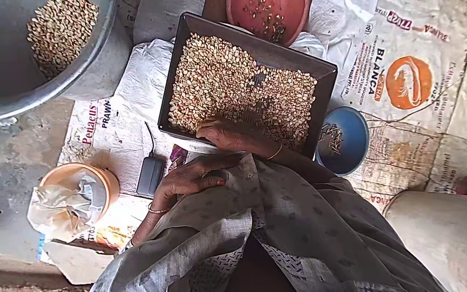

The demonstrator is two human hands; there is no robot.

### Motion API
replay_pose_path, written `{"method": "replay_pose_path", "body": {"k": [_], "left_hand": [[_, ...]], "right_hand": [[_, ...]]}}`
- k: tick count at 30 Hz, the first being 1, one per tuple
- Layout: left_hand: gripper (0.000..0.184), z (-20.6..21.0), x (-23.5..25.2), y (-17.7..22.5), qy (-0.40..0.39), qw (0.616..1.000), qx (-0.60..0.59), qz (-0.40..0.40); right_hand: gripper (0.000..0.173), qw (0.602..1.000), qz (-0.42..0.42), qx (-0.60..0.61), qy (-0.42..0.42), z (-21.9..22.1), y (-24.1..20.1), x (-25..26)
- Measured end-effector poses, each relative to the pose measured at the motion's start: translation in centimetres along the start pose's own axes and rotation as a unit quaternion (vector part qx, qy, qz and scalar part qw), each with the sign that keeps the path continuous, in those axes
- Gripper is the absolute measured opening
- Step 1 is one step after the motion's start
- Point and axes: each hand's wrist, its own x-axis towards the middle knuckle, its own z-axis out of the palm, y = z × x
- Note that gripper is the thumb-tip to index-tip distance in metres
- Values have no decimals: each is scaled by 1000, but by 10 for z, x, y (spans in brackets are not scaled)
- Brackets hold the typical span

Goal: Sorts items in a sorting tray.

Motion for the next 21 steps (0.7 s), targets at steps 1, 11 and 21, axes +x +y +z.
{"method": "replay_pose_path", "body": {"k": [1, 11, 21], "left_hand": [[50, -6, -5, 2, 4, 1000, 11, -6], [27, -59, -19, 15, 219, 970, 80, -63], [26, -79, 106, -43, 329, 938, -82, -75]], "right_hand": [[26, 1000, -8, -2, -7, 1, 5, -6], [15, 929, 313, -184, 78, -61, 55, -115], [23, 917, 315, -198, 142, -37, 59, -46]]}}
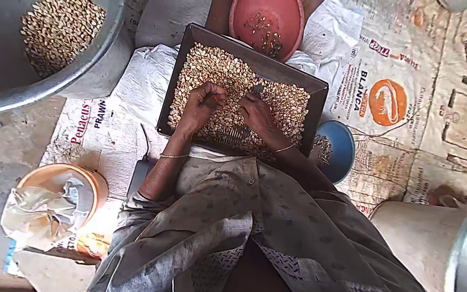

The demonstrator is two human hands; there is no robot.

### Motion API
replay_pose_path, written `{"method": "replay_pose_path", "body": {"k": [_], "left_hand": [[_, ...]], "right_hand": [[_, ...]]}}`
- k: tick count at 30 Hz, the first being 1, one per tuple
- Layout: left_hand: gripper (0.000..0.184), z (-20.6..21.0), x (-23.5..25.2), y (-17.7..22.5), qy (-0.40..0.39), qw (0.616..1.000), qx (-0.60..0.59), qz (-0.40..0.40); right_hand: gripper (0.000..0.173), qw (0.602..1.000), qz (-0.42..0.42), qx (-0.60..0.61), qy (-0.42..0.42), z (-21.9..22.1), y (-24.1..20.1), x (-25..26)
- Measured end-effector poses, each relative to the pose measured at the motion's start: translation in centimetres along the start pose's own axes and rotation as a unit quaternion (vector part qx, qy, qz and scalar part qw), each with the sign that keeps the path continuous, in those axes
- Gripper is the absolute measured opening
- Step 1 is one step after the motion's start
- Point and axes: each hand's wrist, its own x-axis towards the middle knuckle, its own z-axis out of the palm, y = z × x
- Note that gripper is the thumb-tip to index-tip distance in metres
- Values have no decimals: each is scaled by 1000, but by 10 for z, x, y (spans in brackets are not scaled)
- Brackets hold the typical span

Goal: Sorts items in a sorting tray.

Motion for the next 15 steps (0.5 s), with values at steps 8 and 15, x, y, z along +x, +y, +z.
{"method": "replay_pose_path", "body": {"k": [8, 15], "left_hand": [[22, -9, -8, -10, 80, 993, -77, 27], [22, -9, -9, -12, 75, 995, -56, 29]], "right_hand": [[19, 991, 13, 113, 71, 9, 15, -7], [18, 943, 137, 301, 35, -27, 20, -24]]}}
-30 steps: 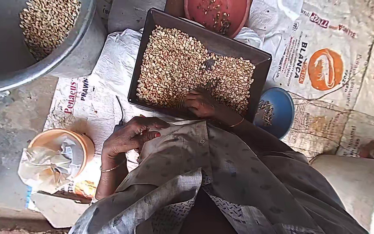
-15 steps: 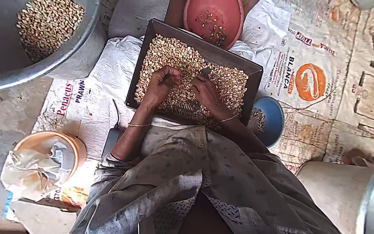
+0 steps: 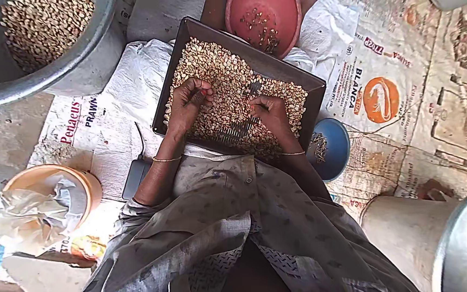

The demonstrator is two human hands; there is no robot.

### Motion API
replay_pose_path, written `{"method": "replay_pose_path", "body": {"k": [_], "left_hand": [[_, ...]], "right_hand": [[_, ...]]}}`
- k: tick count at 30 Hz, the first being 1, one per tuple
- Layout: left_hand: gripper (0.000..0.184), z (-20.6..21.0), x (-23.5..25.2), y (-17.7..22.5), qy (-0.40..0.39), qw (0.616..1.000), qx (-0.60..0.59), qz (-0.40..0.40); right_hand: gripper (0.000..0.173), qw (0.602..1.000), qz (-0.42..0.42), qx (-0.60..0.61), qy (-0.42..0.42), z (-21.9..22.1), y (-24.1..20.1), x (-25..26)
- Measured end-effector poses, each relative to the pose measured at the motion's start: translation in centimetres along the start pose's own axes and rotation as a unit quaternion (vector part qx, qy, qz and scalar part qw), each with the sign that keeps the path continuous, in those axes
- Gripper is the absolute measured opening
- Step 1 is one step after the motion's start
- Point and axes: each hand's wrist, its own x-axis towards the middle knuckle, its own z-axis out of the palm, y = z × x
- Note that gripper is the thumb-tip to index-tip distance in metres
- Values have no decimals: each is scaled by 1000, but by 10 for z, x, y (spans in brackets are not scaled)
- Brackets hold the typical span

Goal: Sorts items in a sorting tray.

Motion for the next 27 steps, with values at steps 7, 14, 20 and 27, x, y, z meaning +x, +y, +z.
{"method": "replay_pose_path", "body": {"k": [7, 14, 20, 27], "left_hand": [[28, 3, -2, -9, -64, 960, 253, 101], [30, 23, -6, -10, -169, 889, 392, 166], [26, 29, -8, -8, -197, 869, 432, 135], [26, 27, -8, -10, -188, 874, 428, 132]], "right_hand": [[20, 964, -1, -48, 261, -118, 40, -74], [36, 920, 174, -262, 234, -156, 70, -136], [23, 984, -28, -91, 153, -70, 17, -54], [23, 957, -114, -267, -31, 25, -1, 14]]}}
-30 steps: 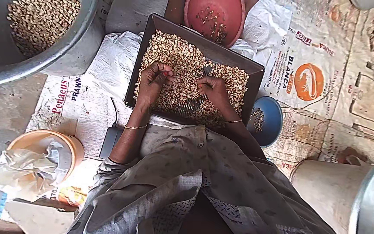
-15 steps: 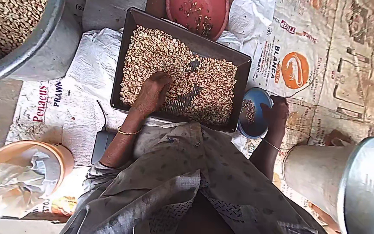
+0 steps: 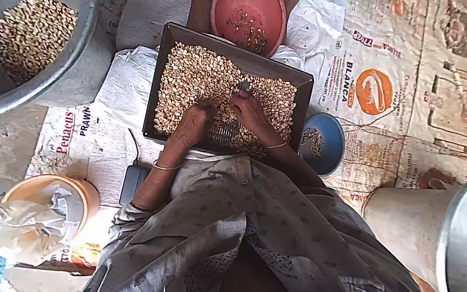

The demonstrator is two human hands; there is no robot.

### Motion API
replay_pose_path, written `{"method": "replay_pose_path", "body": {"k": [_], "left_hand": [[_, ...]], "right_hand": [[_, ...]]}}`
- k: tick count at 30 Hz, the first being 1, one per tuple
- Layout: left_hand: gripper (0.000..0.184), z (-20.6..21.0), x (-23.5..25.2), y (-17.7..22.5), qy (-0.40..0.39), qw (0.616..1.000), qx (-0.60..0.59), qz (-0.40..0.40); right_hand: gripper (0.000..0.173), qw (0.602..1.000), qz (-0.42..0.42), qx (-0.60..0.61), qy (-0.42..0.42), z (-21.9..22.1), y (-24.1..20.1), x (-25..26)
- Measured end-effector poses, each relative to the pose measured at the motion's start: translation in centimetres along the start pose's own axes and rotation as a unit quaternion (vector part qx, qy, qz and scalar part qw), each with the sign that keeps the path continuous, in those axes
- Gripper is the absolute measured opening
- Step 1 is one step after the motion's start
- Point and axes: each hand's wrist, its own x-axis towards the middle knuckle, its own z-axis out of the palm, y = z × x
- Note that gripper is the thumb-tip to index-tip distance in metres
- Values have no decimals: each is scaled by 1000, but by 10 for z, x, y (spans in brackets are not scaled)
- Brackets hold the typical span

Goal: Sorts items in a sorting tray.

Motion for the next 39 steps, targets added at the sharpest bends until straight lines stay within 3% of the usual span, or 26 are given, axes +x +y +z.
{"method": "replay_pose_path", "body": {"k": [3, 8, 12, 16, 19, 21, 22, 23, 25, 27, 30, 34, 37, 39], "left_hand": [[26, 0, 0, -1, 0, 1000, 1, -2], [24, 1, 0, 1, 11, 1000, 3, -1], [24, 0, -2, 0, 35, 999, 8, -19], [24, -3, -2, 1, 62, 997, 18, -40], [25, -5, 0, 3, 83, 994, 26, -64], [26, -4, 2, 4, 110, 990, 27, -84], [27, -4, 2, 4, 124, 987, 26, -95], [28, -5, 2, 5, 136, 984, 20, -111], [30, -7, 3, 4, 160, 977, 16, -143], [31, -8, 3, 0, 184, 970, 11, -160], [32, -13, 1, -8, 196, 963, -23, -184], [33, -26, -6, -25, 226, 945, -137, -192], [30, -27, -9, -33, 242, 940, -165, -173], [31, -26, -8, -34, 240, 941, -165, -170]], "right_hand": [[20, 999, 9, -38, 20, 13, -2, -3], [18, 998, 21, 32, 55, 11, 6, -6], [18, 970, 38, 131, 202, -23, 24, -23], [21, 933, 143, 68, 323, -85, 74, -77], [29, 924, 315, -67, 205, -129, 101, -123], [54, 906, 395, -79, 126, -143, 109, -140], [61, 904, 402, -78, 124, -144, 107, -143], [58, 907, 385, -75, 151, -141, 101, -142], [33, 923, 294, -41, 247, -124, 87, -128], [23, 943, 186, 63, 269, -98, 59, -99], [16, 968, -10, 206, 141, -48, -6, -47], [25, 958, -241, 115, -107, 14, -66, -4], [23, 957, -253, 29, -135, 35, -62, 6], [18, 979, -166, -9, -117, 22, -44, 7]]}}
